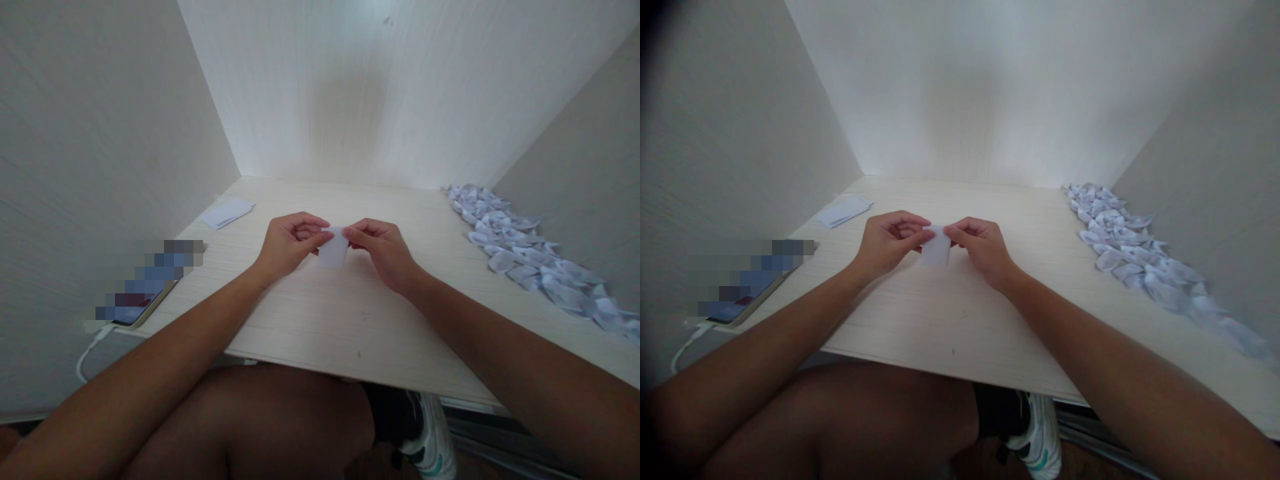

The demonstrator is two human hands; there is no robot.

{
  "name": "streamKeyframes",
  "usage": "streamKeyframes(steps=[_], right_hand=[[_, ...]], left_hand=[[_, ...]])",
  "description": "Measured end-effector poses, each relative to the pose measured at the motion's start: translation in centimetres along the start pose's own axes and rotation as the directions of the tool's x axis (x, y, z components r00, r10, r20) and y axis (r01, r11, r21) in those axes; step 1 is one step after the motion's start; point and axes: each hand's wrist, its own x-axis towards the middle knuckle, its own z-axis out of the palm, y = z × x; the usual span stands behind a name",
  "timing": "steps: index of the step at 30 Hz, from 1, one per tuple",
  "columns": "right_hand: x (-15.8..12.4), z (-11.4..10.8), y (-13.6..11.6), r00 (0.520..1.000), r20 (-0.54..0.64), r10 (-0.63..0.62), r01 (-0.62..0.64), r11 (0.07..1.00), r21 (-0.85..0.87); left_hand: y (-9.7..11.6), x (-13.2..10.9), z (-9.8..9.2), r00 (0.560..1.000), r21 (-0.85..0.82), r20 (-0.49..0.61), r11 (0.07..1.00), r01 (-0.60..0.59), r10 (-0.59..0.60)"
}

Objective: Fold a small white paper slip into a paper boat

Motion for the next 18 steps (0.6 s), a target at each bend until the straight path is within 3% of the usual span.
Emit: streamKeyframes(steps=[12,18], right_hand=[[-0.19,0.04,-0.28,0.994,0.032,-0.101,0.104,0.987,-0.119],[-0.62,0.26,-0.79,0.971,0.071,-0.229,0.24,0.908,-0.345]], left_hand=[[0.14,0.01,0.02,0.998,-0.012,0.02,0.999,0.053,-0.052],[-0.16,0.1,0.05,0.997,0.009,0.073,0.999,0.033,-0.034]])
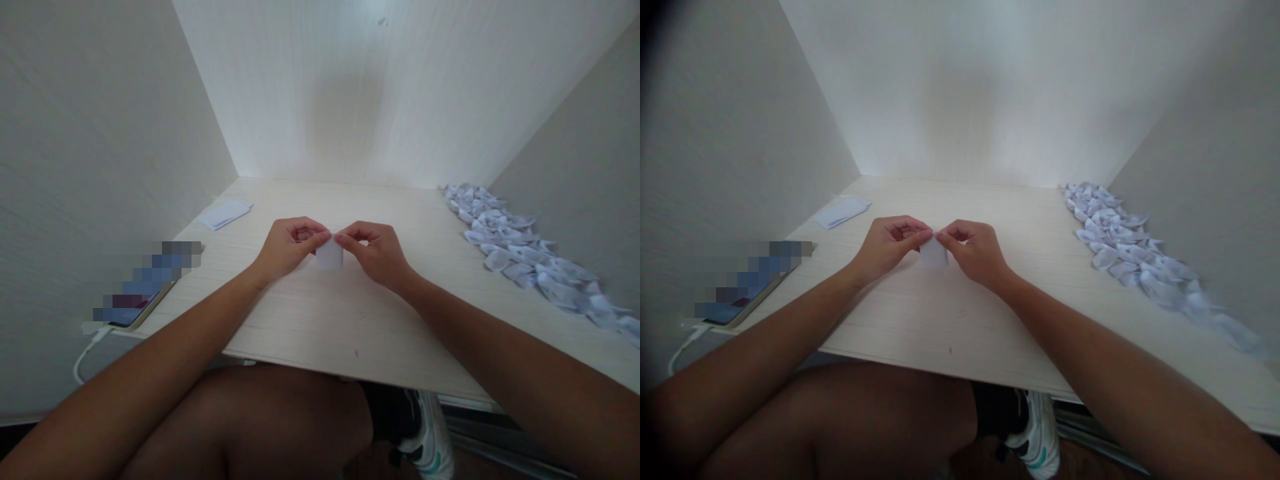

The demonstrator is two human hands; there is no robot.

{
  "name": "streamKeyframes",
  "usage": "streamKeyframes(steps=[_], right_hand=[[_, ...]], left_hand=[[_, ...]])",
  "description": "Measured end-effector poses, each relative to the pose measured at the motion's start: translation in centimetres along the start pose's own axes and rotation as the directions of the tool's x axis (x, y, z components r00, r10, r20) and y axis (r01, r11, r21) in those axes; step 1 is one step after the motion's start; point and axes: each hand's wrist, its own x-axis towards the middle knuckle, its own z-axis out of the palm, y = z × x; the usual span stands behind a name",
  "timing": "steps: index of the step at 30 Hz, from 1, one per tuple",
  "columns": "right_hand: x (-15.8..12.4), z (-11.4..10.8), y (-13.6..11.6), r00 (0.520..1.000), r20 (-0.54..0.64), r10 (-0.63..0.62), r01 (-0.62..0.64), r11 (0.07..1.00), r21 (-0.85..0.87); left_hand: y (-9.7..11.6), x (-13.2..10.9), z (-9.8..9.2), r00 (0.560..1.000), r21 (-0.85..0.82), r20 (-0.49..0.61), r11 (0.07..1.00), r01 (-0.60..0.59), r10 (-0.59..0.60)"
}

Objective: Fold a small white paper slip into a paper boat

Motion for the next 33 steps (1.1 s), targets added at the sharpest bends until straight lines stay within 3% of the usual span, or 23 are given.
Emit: streamKeyframes(steps=[10,17,27,33], right_hand=[[-0.3,0.13,-0.21,0.996,-0.024,-0.082,0.078,0.988,-0.136],[-0.36,0.47,0.44,0.995,-0.007,-0.097,0.095,0.987,-0.133],[-0.46,0.47,0.23,0.989,0.05,-0.143,0.15,0.964,-0.217],[-0.53,0.55,0.66,0.991,0.086,-0.103,0.123,0.956,-0.265]], left_hand=[[-0.39,-0.1,-0.06,0.992,0.167,0.033,0.978,-0.125,0.122],[-0.37,-0.18,0.2,0.967,0.255,-0.029,0.938,-0.237,0.252],[-0.09,-0.38,0.34,0.952,0.186,-0.134,0.95,-0.249,0.276],[-0.19,-0.17,0.29,0.947,0.159,-0.217,0.965,-0.207,0.239]])
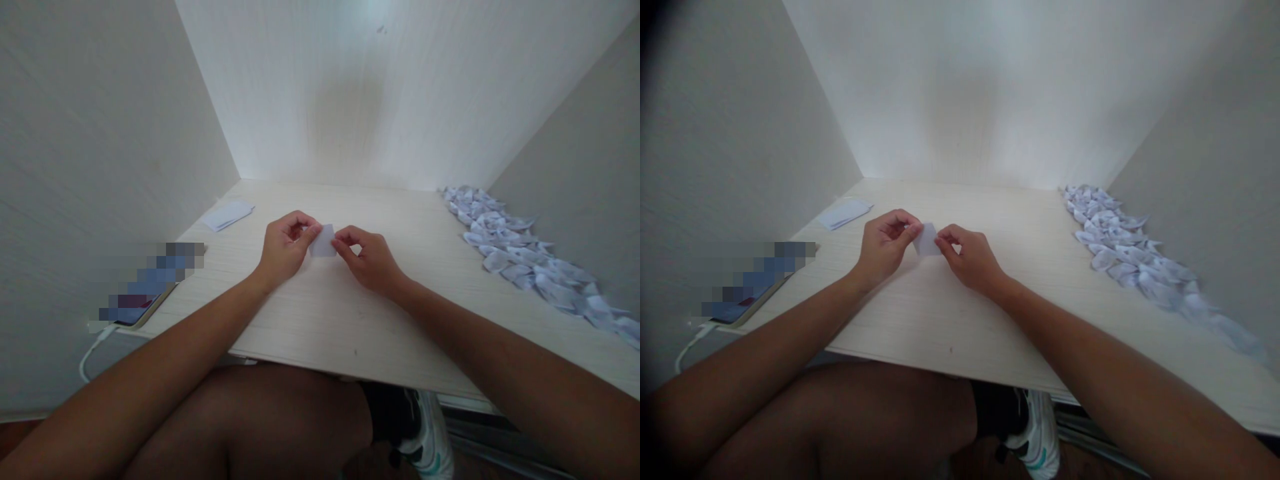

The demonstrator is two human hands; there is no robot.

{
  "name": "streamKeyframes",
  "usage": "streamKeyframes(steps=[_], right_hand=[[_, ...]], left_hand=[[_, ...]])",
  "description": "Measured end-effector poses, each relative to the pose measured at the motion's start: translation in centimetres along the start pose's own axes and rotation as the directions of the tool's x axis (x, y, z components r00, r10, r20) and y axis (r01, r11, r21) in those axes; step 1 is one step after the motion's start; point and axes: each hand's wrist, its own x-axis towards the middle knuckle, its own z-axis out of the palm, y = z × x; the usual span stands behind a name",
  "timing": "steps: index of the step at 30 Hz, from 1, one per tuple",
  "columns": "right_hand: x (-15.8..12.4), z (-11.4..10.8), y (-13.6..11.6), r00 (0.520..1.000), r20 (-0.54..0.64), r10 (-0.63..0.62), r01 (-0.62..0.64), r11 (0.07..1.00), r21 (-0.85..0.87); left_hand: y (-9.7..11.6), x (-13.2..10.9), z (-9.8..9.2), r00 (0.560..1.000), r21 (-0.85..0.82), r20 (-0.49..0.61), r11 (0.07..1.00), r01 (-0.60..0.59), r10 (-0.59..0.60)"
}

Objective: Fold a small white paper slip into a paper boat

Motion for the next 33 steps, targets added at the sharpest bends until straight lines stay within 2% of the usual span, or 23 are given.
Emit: streamKeyframes(steps=[5,9,12,15,17,20,22,24,27,30,33], right_hand=[[0.0,-0.2,0.1,0.999,0.036,-0.02,0.022,0.997,-0.075],[-0.1,-0.5,-0.3,0.995,0.077,-0.06,0.072,0.983,-0.167],[-0.1,-0.5,-0.6,0.995,0.07,-0.072,0.084,0.978,-0.193],[0.1,-0.5,-0.6,0.996,0.045,-0.076,0.083,0.981,-0.174],[0.1,-0.5,-0.3,0.997,0.058,-0.05,0.059,0.985,-0.163],[0.3,-0.6,0.3,0.995,0.084,0.049,-0.039,0.992,-0.12],[0.4,-0.7,0.6,0.991,0.056,0.124,-0.123,0.992,-0.016],[0.5,-0.6,0.7,0.983,0.025,0.184,-0.185,0.967,0.175],[0.5,-0.3,0.5,0.969,0.055,0.239,-0.24,0.875,0.42],[0.3,0.0,0.2,0.958,0.174,0.227,-0.278,0.886,0.371],[0.1,0.1,0.1,0.942,0.249,0.226,-0.285,0.929,0.235]], left_hand=[[0.1,0.0,0.0,0.994,0.007,0.072,0.997,0.078,-0.078],[0.7,-0.1,-0.1,0.99,0.092,0.131,0.995,0.044,-0.056],[1.1,-0.2,0.1,0.992,0.083,0.127,0.997,-0.005,-0.005],[1.1,-0.1,0.0,0.998,0.027,0.049,0.999,-0.029,0.027],[0.9,0.4,-0.4,0.999,-0.05,-0.043,0.998,-0.024,0.022],[0.5,1.5,-1.4,0.971,-0.248,-0.234,0.969,-0.012,-0.048],[0.3,2.0,-2.0,0.943,-0.369,-0.303,0.929,0.015,-0.136],[0.3,2.0,-2.0,0.939,-0.427,-0.258,0.899,0.099,-0.226],[0.4,1.3,-1.0,0.943,-0.44,-0.076,0.859,0.261,-0.325],[0.5,0.4,0.1,0.944,-0.401,0.036,0.86,0.314,-0.328],[0.4,0.2,0.5,0.955,-0.321,0.039,0.901,0.29,-0.294]])
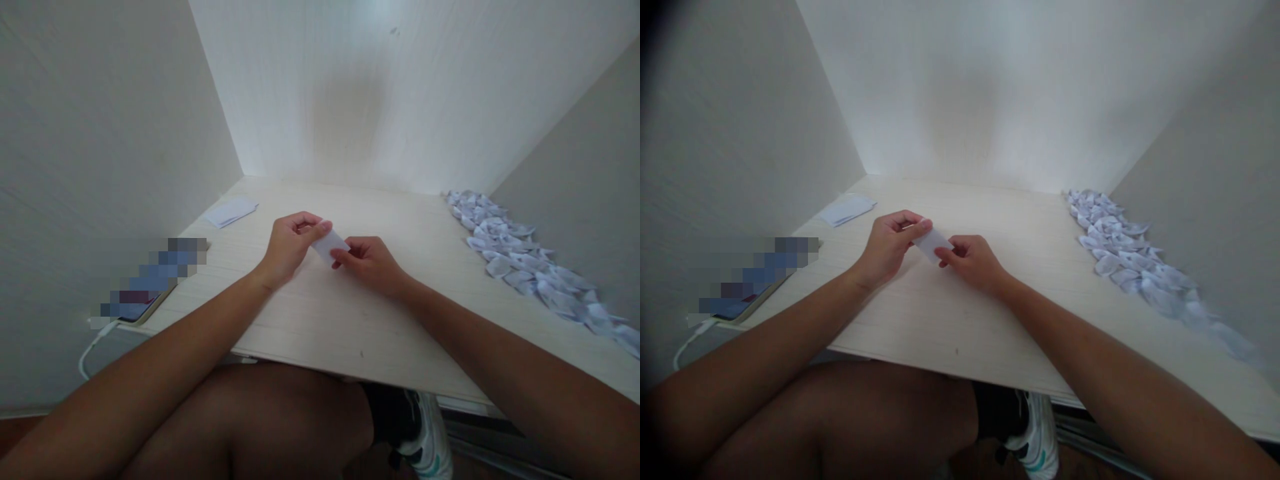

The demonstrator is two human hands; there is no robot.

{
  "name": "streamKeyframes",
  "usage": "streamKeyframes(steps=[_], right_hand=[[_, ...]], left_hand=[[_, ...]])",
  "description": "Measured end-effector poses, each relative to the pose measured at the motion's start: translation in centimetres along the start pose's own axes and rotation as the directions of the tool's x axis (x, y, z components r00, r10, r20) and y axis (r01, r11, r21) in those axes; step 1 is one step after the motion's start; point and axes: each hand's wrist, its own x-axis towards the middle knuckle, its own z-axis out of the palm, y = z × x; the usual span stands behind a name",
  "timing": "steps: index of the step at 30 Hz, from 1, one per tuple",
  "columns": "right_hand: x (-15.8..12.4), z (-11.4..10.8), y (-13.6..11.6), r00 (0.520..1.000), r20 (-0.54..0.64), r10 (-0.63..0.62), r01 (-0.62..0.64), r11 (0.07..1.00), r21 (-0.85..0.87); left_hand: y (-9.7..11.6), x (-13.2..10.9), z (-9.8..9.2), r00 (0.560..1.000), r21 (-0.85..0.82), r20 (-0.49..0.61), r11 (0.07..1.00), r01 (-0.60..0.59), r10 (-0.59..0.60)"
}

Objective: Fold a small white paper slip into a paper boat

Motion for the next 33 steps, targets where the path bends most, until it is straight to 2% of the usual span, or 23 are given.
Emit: streamKeyframes(steps=[6,9,14,18,24,29,33], right_hand=[[0.18,-0.44,0.04,0.999,0.033,0.04,-0.04,0.999,0.008],[0.2,-0.44,0.11,0.998,0.046,0.042,-0.043,0.999,0.012],[0.23,-0.31,0.18,1.0,0.028,0.006,-0.008,0.997,0.073],[0.3,-0.27,0.36,1.0,-0.007,0.014,-0.014,0.998,0.068],[0.37,0.0,0.57,0.985,-0.131,0.116,-0.074,0.956,0.285],[0.34,0.11,0.55,0.984,-0.127,0.122,-0.091,0.97,0.225],[0.28,-0.03,0.5,0.991,-0.101,0.085,-0.067,0.983,0.169]], left_hand=[[-0.07,0.48,-0.51,0.998,0.048,-0.062,0.999,-0.016,0.019],[0.0,0.55,-0.61,0.999,0.027,-0.052,1.0,-0.003,0.004],[0.13,0.43,-0.74,0.999,0.074,0.034,0.997,0.035,-0.037],[-0.01,0.39,-0.74,0.999,0.045,0.001,0.998,0.049,-0.049],[-0.62,0.33,-0.64,0.97,0.001,0.097,0.975,0.222,-0.221],[-0.68,0.45,-0.71,0.985,-0.005,0.004,0.985,0.17,-0.17],[-0.39,0.5,-0.82,0.983,0.002,0.004,0.983,0.183,-0.183]])
